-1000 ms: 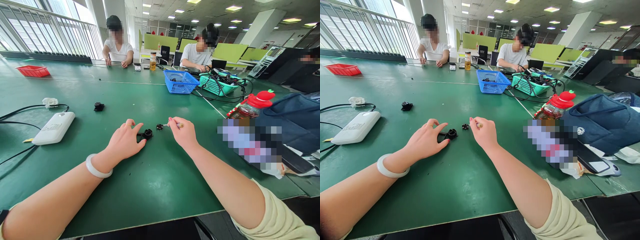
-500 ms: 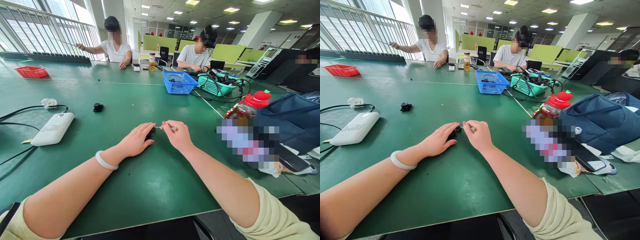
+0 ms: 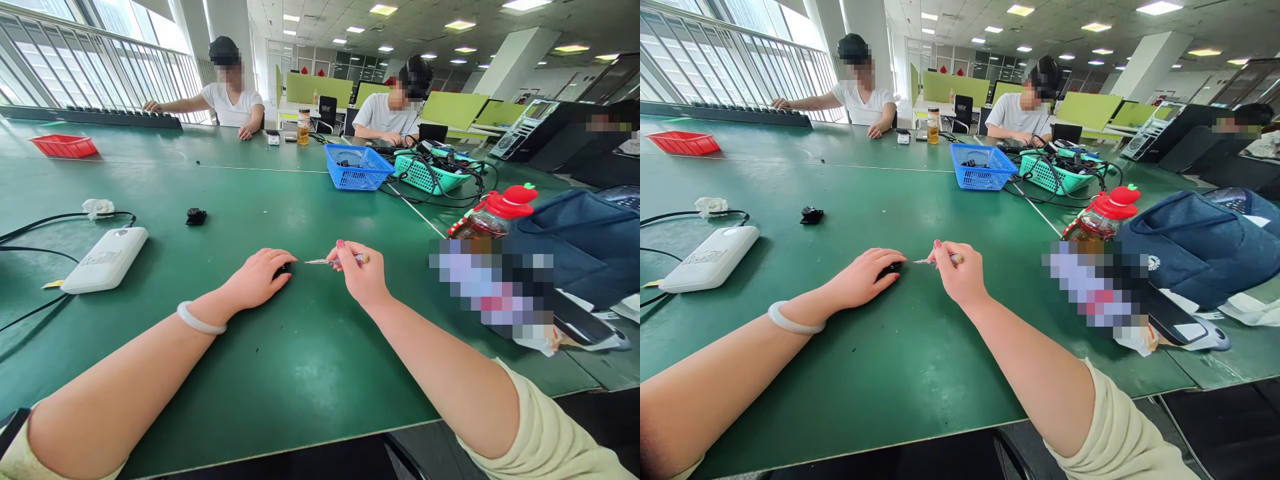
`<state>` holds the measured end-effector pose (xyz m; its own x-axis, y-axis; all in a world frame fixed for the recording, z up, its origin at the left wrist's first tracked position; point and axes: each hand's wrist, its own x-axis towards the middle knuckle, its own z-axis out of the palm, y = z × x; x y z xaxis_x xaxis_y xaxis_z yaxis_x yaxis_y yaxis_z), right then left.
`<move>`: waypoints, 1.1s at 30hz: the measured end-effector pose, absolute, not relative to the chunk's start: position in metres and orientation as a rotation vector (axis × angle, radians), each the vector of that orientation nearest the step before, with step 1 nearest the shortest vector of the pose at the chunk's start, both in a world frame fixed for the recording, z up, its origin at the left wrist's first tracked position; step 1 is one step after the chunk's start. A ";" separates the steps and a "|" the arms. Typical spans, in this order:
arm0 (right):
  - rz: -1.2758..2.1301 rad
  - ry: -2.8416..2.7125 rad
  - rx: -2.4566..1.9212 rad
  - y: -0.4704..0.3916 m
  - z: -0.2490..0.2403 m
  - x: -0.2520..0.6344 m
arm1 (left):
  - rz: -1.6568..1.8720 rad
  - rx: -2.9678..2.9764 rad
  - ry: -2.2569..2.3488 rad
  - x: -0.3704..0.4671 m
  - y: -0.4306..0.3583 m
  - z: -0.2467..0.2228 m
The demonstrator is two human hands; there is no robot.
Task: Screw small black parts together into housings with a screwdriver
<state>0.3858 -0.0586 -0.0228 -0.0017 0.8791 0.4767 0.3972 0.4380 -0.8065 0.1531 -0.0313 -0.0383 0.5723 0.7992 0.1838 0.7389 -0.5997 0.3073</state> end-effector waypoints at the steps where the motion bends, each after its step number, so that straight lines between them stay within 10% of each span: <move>1: 0.559 -1.604 -1.146 -0.058 -0.023 0.386 | 0.459 2.600 1.362 0.145 -0.026 -0.039; 20: 0.490 -1.639 -1.137 -0.061 -0.019 0.385 | 1.012 1.795 2.468 0.026 0.011 -0.010; 33: 0.441 -1.685 -1.126 -0.062 -0.018 0.384 | 0.682 1.527 2.652 0.013 0.000 0.015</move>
<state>0.3837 -0.0622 -0.0180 -0.0454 0.8400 0.5407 0.4672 0.4962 -0.7317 0.0135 0.0003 0.0151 -0.5256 0.8253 0.2064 0.8225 0.4309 0.3712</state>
